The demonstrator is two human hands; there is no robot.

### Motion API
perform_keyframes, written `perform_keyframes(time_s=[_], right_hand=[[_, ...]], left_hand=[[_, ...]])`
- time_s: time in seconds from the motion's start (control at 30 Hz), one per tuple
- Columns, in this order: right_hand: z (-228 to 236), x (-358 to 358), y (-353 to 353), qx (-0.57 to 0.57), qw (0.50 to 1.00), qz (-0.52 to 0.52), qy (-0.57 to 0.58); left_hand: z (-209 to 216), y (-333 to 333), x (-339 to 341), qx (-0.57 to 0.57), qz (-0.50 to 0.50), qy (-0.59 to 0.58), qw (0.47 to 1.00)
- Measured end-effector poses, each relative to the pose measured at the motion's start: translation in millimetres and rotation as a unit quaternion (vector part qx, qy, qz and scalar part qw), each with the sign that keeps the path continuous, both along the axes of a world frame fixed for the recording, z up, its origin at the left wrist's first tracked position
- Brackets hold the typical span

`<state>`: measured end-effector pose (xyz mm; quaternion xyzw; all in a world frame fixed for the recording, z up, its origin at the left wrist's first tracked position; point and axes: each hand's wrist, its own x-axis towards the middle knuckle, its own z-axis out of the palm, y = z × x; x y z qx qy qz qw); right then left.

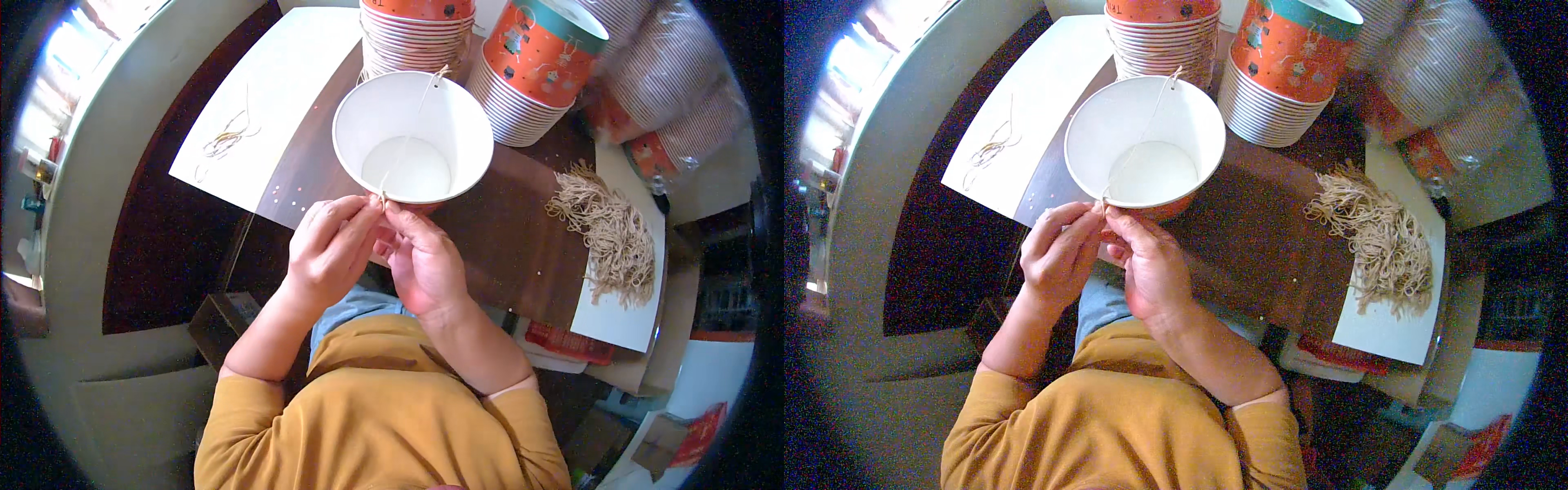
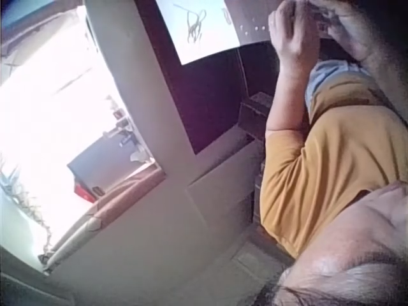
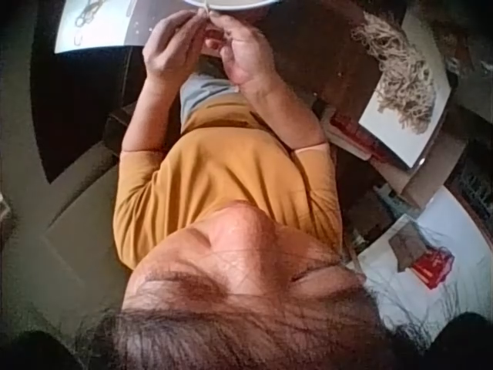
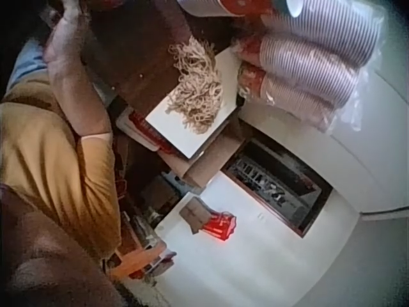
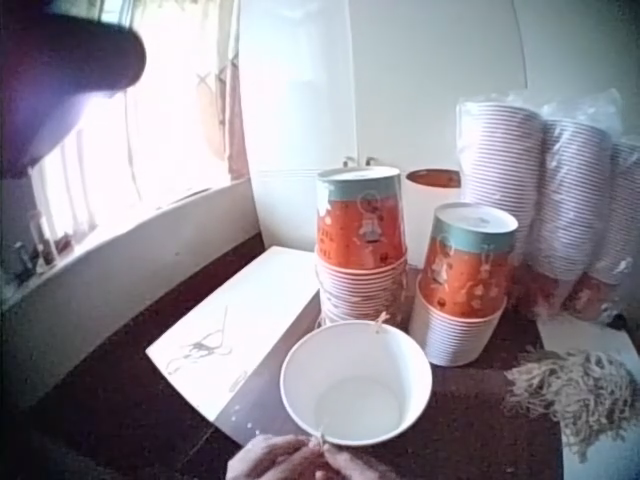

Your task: Attaching string handles to festive paper buckets.

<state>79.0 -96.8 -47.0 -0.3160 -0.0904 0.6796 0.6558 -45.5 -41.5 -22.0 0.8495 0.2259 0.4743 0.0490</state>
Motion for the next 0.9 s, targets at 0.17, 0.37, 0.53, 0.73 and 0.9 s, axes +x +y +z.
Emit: perform_keyframes(time_s=[0.17,0.37,0.53,0.73,0.9], right_hand=[[-1,2,4,-0.008,1.0,0.013,0.0],[-1,2,11,-0.029,0.998,0.004,0.05],[-10,29,7,-0.016,0.993,0.096,0.069],[17,39,5,0.004,0.959,0.115,-0.26],[23,37,0,0.266,0.56,-0.243,-0.747]], left_hand=[[6,5,1,0.0,-0.033,0.008,0.999],[5,2,2,-0.061,-0.037,-0.046,0.996],[15,1,-7,-0.211,-0.018,-0.104,0.972],[13,5,-7,-0.253,-0.039,-0.121,0.959],[14,10,-4,-0.274,-0.036,-0.127,0.953]])
